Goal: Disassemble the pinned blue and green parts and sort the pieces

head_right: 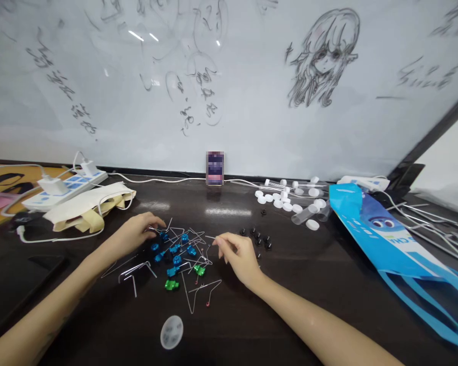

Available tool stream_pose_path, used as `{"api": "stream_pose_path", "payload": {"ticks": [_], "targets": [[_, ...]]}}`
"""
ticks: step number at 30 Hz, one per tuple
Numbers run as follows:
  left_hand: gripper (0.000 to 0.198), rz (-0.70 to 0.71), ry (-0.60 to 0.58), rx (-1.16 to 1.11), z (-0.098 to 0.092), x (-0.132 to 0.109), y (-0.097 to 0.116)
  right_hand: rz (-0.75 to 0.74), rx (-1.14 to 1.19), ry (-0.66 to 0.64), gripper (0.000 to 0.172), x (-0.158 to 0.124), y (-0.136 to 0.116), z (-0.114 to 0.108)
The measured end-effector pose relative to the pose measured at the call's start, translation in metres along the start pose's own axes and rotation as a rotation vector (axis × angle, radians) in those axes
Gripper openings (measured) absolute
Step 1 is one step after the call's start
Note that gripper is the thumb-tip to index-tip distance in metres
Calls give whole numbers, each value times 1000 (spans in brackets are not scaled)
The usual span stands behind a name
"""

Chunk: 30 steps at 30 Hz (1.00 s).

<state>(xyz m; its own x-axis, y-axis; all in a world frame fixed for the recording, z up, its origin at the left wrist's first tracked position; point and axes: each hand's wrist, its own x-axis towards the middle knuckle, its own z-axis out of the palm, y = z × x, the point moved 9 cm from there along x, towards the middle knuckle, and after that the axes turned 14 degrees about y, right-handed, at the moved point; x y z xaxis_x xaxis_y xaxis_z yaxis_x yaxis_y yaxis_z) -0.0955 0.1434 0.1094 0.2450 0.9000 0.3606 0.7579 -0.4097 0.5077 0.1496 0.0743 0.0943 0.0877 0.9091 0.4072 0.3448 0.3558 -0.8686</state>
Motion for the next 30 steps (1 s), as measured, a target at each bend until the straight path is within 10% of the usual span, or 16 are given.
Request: {"api": "stream_pose_path", "payload": {"ticks": [8,17,24,30], "targets": [[5,204,-10,2,6,0,25,-12,-2,1,30,0,-1,0],[21,-240,-82,-839,2,-14,57,-80,-12,31,25,-3,-7,-4],[6,161,-119,-257,26,-36,109,-313,53,-59,22,-22,-34,5],[22,193,-129,-317,31,-45,116,-396,54,-223,20,-30,-46,22]]}}
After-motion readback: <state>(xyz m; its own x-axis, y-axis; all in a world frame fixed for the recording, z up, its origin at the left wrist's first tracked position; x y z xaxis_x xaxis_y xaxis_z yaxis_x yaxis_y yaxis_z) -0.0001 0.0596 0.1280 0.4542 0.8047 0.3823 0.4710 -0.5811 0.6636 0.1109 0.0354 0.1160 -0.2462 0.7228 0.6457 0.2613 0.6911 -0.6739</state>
